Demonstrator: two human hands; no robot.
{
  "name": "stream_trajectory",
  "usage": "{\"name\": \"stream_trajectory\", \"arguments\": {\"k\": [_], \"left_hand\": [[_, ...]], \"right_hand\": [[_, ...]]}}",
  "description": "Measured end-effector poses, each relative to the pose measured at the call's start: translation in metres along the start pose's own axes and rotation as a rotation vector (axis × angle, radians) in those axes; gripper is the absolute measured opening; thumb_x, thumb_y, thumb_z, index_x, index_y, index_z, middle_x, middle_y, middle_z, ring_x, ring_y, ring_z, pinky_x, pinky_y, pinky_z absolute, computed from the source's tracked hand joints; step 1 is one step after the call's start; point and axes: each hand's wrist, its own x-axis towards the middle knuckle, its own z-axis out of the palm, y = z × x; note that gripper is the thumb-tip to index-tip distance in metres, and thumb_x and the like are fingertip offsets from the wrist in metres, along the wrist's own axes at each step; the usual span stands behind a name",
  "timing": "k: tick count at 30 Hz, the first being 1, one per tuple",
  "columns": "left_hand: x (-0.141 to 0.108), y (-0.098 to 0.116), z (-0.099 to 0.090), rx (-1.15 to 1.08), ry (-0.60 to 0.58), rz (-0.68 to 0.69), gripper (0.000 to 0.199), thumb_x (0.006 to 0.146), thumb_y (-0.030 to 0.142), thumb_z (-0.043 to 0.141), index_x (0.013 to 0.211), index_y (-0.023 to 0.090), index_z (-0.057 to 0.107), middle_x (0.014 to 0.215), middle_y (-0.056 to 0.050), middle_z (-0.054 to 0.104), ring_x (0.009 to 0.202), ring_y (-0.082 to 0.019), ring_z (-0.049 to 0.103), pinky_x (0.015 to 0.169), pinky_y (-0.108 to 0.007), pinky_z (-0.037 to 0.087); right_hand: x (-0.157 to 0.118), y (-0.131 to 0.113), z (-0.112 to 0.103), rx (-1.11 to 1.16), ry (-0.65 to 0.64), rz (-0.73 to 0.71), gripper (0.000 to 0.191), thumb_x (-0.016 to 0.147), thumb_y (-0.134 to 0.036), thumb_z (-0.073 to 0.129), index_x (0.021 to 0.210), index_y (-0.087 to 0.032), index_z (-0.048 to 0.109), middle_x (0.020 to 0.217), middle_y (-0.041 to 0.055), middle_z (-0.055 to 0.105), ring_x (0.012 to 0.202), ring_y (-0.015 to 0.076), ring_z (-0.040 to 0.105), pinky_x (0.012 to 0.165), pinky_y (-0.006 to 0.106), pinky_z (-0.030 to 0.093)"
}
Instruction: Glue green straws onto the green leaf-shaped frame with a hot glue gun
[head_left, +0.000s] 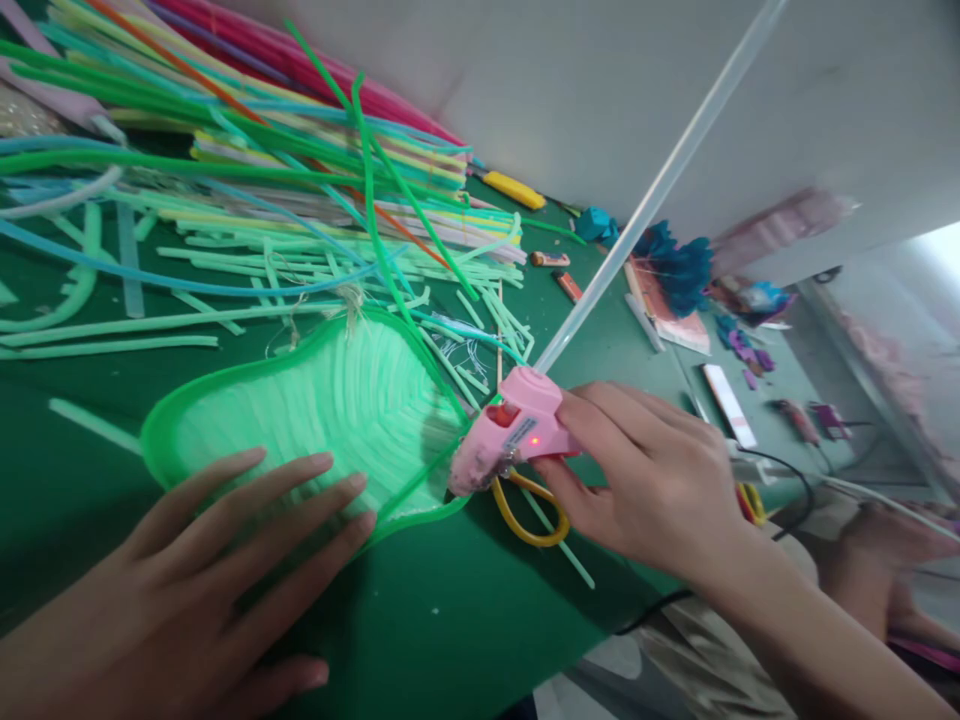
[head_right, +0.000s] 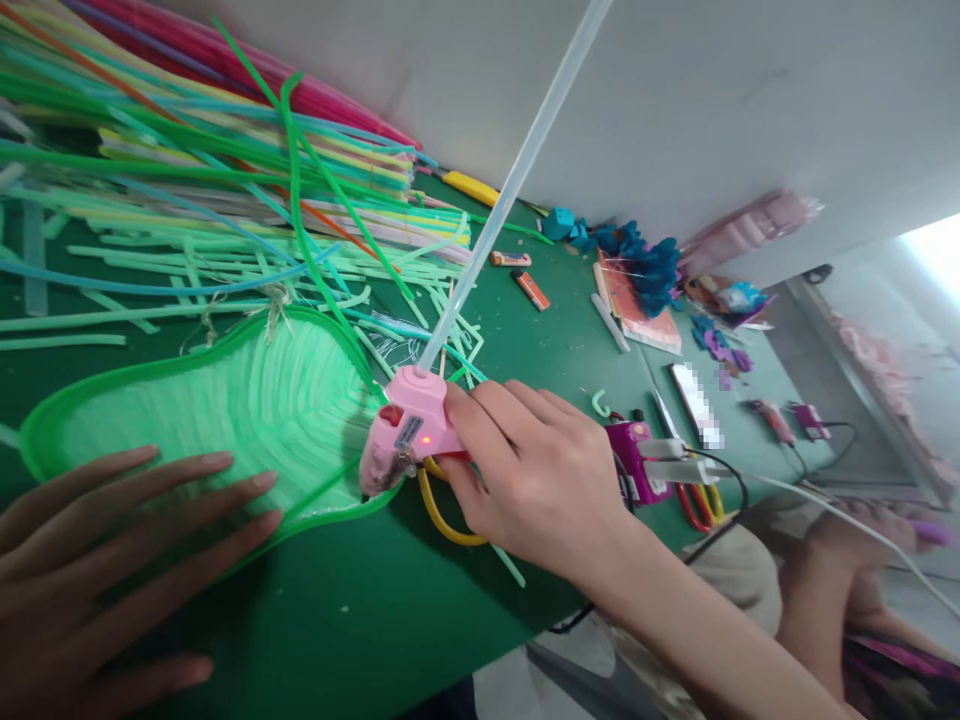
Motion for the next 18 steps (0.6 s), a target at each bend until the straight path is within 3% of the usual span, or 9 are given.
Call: {"name": "stream_trajectory", "arguments": {"k": [9,18], "left_hand": [[0.0003,0.0024,-0.0015,-0.001,0.002,-0.017,0.061,0.104,0.069,0.050,0.155,0.034,0.055,0.159,0.004,0.062,0.152,-0.025,0.046,0.137,-0.044,0.012],[-0.0022,0.0007,0.0016,0.007,0.034,-0.001,0.067,0.104,0.069,0.050,0.161,0.035,0.050,0.161,0.004,0.060,0.151,-0.026,0.048,0.138,-0.044,0.013]], "right_hand": [[0.0013,0.0016,-0.0012,-0.001,-0.017,-0.021,0.014,0.101,-0.019,0.058,0.104,-0.011,0.069,0.076,0.0059,0.069,0.065,0.0236,0.062,0.056,0.037,0.048],[0.0022,0.0057,-0.0062,-0.012,-0.048,-0.038,0.012,0.101,-0.016,0.058,0.103,-0.013,0.069,0.076,0.0052,0.069,0.065,0.0237,0.061,0.057,0.037,0.047]]}}
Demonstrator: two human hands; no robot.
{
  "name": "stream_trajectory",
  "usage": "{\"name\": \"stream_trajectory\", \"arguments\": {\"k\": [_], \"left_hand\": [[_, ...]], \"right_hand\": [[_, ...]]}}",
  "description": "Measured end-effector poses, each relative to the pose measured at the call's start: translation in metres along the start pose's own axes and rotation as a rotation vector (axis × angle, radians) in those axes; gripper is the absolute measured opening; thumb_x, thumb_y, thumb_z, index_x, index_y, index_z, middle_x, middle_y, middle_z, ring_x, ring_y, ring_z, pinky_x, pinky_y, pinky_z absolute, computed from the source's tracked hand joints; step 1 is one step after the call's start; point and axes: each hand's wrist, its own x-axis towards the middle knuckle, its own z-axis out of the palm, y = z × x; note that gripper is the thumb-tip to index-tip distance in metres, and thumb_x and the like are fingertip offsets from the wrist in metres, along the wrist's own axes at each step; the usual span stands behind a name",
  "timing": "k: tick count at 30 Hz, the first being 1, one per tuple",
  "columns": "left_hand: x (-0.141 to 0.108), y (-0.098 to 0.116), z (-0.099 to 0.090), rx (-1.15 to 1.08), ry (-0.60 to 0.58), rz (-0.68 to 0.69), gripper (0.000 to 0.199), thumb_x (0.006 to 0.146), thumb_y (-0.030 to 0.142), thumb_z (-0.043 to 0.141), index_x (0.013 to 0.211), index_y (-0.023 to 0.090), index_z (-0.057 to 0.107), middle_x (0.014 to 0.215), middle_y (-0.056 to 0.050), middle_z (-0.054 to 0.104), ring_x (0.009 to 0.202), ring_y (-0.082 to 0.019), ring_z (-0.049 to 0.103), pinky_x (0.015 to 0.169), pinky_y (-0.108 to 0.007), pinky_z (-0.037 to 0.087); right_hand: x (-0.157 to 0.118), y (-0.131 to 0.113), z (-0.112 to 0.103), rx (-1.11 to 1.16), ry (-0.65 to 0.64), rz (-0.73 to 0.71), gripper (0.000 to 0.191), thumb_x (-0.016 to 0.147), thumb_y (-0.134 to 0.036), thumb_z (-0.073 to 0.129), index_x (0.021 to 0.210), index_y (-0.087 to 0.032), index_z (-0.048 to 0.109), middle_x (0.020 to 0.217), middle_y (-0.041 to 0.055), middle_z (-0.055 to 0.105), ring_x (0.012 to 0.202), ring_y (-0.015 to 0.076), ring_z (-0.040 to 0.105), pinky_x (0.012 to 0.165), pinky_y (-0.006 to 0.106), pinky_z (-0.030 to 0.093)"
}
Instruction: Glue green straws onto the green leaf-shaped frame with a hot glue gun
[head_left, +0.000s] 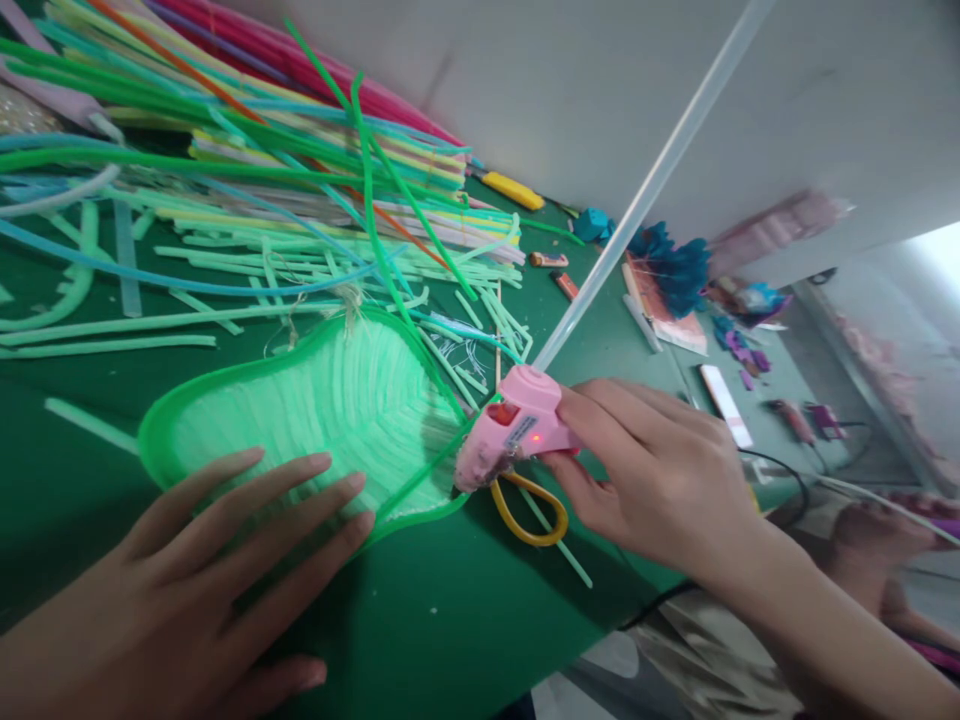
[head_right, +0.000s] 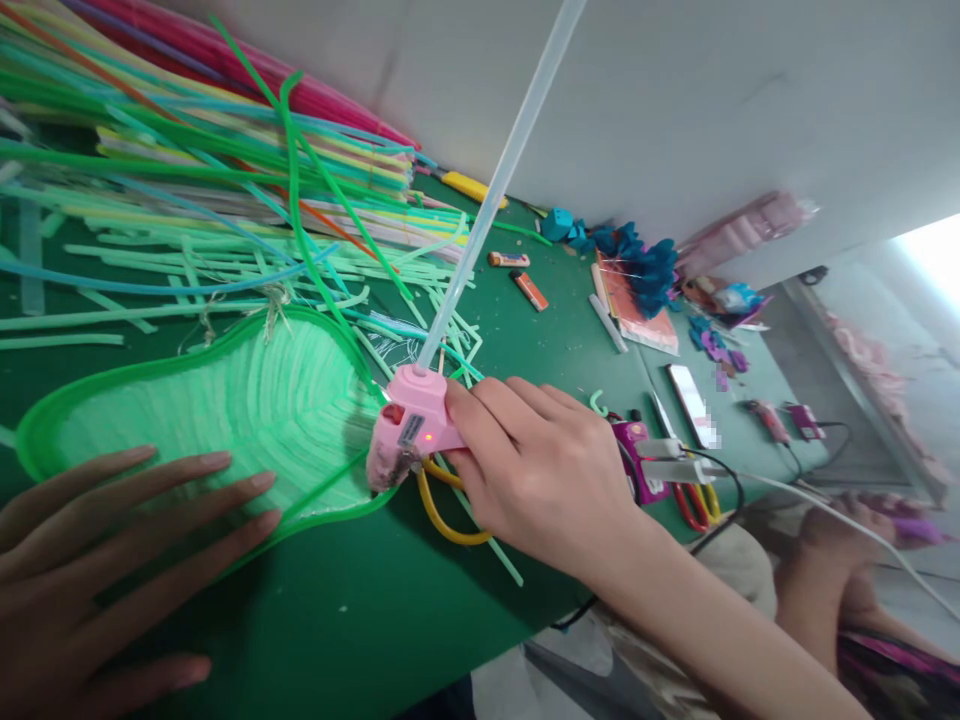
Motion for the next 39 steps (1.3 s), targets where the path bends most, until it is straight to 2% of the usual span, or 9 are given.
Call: {"name": "stream_trajectory", "arguments": {"k": [7,17,28,39], "left_hand": [[0.000,-0.002,-0.001,0.017,-0.015,0.014,0.072,0.103,0.069,0.050,0.167,0.035,0.041,0.162,0.005,0.059,0.152,-0.024,0.046,0.138,-0.043,0.012],[-0.002,-0.003,0.000,0.062,-0.021,0.020,0.077,0.101,0.073,0.050,0.168,0.037,0.038,0.164,0.006,0.056,0.153,-0.026,0.046,0.139,-0.044,0.012],[0.002,0.002,-0.002,-0.018,-0.012,-0.016,0.067,0.103,0.069,0.053,0.161,0.036,0.049,0.154,0.003,0.066,0.150,-0.026,0.050,0.138,-0.042,0.013],[0.001,0.002,-0.001,-0.025,-0.019,-0.035,0.062,0.103,0.069,0.052,0.156,0.038,0.053,0.156,0.005,0.064,0.150,-0.025,0.051,0.137,-0.045,0.015]], "right_hand": [[0.000,0.003,-0.002,-0.008,-0.011,-0.014,0.016,0.104,-0.020,0.057,0.105,-0.011,0.071,0.076,0.0060,0.070,0.065,0.0256,0.061,0.055,0.039,0.046],[0.002,0.007,-0.003,-0.049,-0.036,-0.043,0.017,0.105,-0.019,0.053,0.103,-0.014,0.069,0.079,0.0064,0.073,0.064,0.0250,0.063,0.054,0.040,0.044],[0.008,0.010,-0.010,-0.065,-0.045,-0.065,0.017,0.104,-0.016,0.053,0.104,-0.012,0.070,0.080,0.0071,0.075,0.065,0.0234,0.063,0.054,0.038,0.044],[0.011,0.012,-0.012,-0.083,-0.032,-0.098,0.017,0.104,-0.013,0.053,0.104,-0.010,0.069,0.078,0.0076,0.074,0.062,0.0235,0.065,0.052,0.038,0.042]]}}
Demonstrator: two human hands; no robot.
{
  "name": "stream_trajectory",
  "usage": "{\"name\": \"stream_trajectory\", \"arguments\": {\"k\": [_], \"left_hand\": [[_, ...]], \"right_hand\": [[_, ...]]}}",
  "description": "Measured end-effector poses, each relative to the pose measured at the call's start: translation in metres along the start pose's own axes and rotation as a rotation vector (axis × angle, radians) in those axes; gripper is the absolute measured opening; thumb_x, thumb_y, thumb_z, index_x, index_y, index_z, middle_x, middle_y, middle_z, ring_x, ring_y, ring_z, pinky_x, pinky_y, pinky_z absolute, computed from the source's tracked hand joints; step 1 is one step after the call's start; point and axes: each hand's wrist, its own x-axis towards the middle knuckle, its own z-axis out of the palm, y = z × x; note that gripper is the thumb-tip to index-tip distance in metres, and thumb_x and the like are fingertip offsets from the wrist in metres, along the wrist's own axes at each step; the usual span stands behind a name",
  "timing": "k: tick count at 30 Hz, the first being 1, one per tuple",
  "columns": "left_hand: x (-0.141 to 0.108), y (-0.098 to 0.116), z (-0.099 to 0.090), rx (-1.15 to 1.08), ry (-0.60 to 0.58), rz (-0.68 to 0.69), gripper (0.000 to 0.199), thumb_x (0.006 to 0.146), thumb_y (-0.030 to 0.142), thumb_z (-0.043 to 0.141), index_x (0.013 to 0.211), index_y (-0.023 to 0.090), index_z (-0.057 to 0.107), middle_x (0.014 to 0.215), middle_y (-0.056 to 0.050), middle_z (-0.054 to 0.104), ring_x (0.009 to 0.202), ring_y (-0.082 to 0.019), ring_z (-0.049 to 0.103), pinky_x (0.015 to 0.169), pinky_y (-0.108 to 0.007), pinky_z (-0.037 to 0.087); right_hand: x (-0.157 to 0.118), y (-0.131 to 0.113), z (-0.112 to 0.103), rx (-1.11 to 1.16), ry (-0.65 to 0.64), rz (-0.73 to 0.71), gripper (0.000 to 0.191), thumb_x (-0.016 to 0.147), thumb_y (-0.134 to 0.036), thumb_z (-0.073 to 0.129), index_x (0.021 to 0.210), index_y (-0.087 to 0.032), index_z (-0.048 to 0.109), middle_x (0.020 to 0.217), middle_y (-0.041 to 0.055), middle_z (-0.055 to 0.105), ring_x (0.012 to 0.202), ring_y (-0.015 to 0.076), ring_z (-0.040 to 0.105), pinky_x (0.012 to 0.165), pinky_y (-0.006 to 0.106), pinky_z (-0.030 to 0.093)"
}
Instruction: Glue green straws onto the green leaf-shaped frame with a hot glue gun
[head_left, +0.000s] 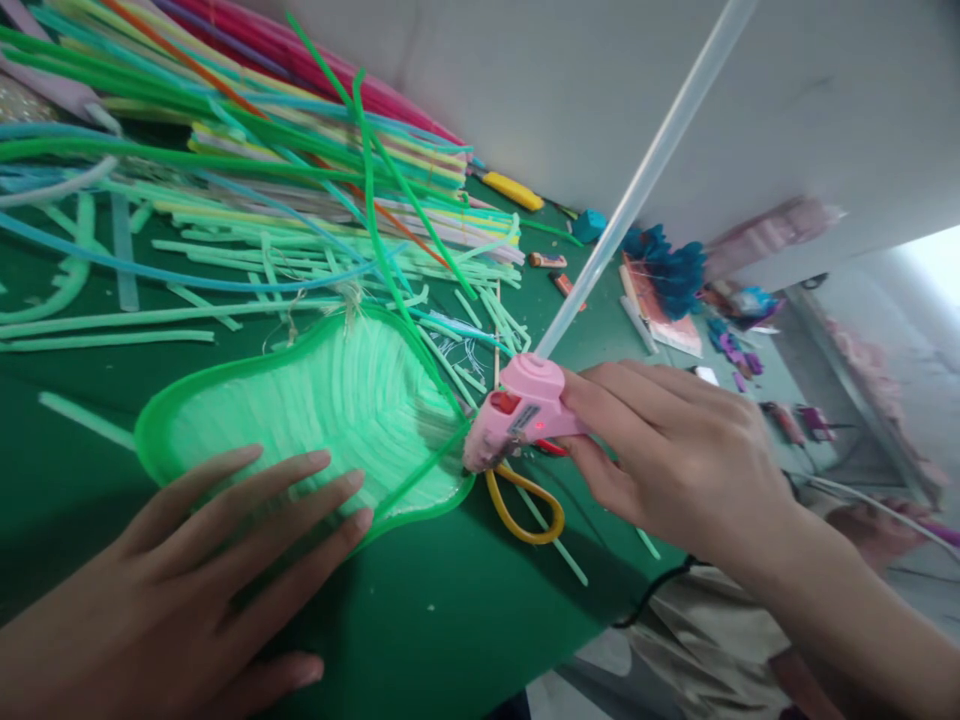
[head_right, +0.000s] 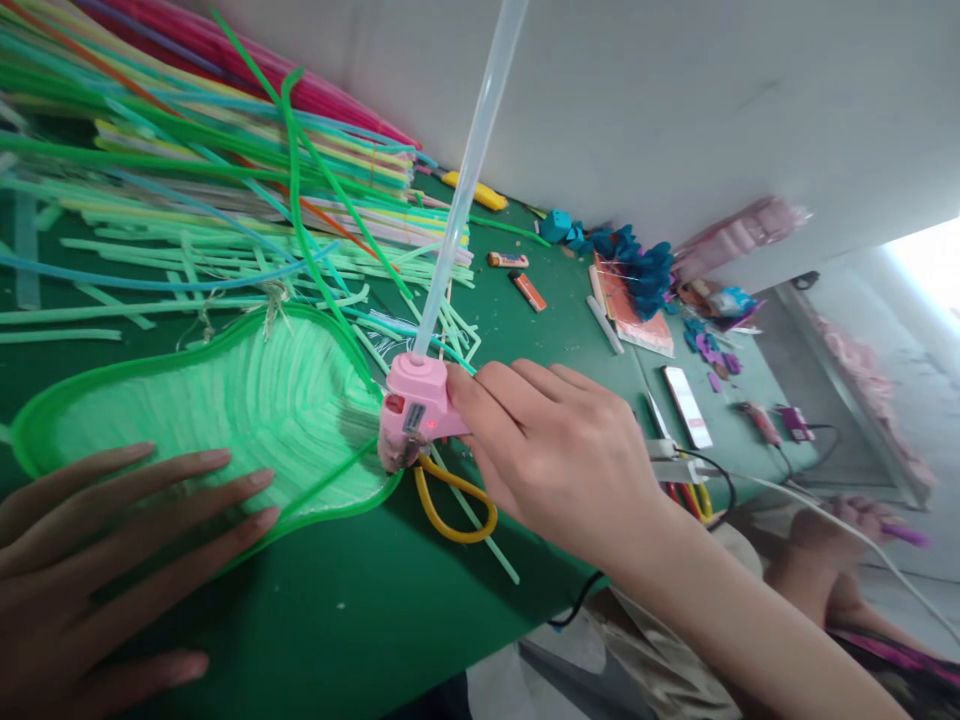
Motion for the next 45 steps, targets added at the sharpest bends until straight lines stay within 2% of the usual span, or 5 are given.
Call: {"name": "stream_trajectory", "arguments": {"k": [21,29,35,40,45], "left_hand": [[0.001,-0.002,0.001,0.004,0.016,0.012,0.066,0.101,0.070,0.055,0.158,0.037,0.052,0.152,0.004,0.068,0.148,-0.025,0.051,0.138,-0.041,0.013],[0.002,0.000,0.000,-0.015,0.019,-0.006,0.062,0.103,0.068,0.054,0.158,0.039,0.052,0.153,0.006,0.067,0.149,-0.025,0.051,0.137,-0.044,0.015],[0.005,0.001,-0.003,-0.006,0.083,-0.050,0.046,0.104,0.055,0.062,0.146,0.038,0.062,0.154,0.006,0.066,0.146,-0.025,0.056,0.135,-0.044,0.024],[0.006,0.001,-0.001,-0.016,0.132,-0.062,0.020,0.103,0.047,0.066,0.109,0.029,0.072,0.151,0.004,0.068,0.149,-0.024,0.054,0.134,-0.043,0.027],[0.008,0.003,0.005,-0.041,0.127,-0.071,0.027,0.110,0.044,0.053,0.106,0.028,0.074,0.141,0.002,0.074,0.149,-0.021,0.053,0.135,-0.039,0.024]], "right_hand": [[-0.014,0.004,0.005,0.019,0.086,0.131,0.006,0.096,-0.015,0.064,0.102,-0.016,0.066,0.082,0.0068,0.072,0.070,0.0222,0.063,0.060,0.035,0.047],[-0.033,0.000,0.026,0.385,-0.076,0.482,0.011,0.091,-0.029,0.066,0.085,-0.021,0.059,0.072,-0.0034,0.055,0.056,0.0133,0.047,0.053,0.026,0.037],[-0.041,-0.010,0.037,0.678,-0.178,0.881,0.023,0.084,-0.041,0.069,0.074,-0.022,0.059,0.059,-0.0073,0.046,0.051,0.0117,0.042,0.048,0.023,0.030],[-0.055,0.024,0.050,0.554,-0.234,1.237,0.040,0.085,-0.063,0.062,0.075,-0.024,0.059,0.060,-0.0040,0.050,0.055,0.0159,0.047,0.053,0.028,0.033],[-0.066,0.063,0.075,0.348,-0.269,1.379,0.035,0.087,-0.051,0.059,0.063,-0.027,0.050,0.058,0.0056,0.059,0.062,0.0246,0.056,0.063,0.035,0.033]]}}
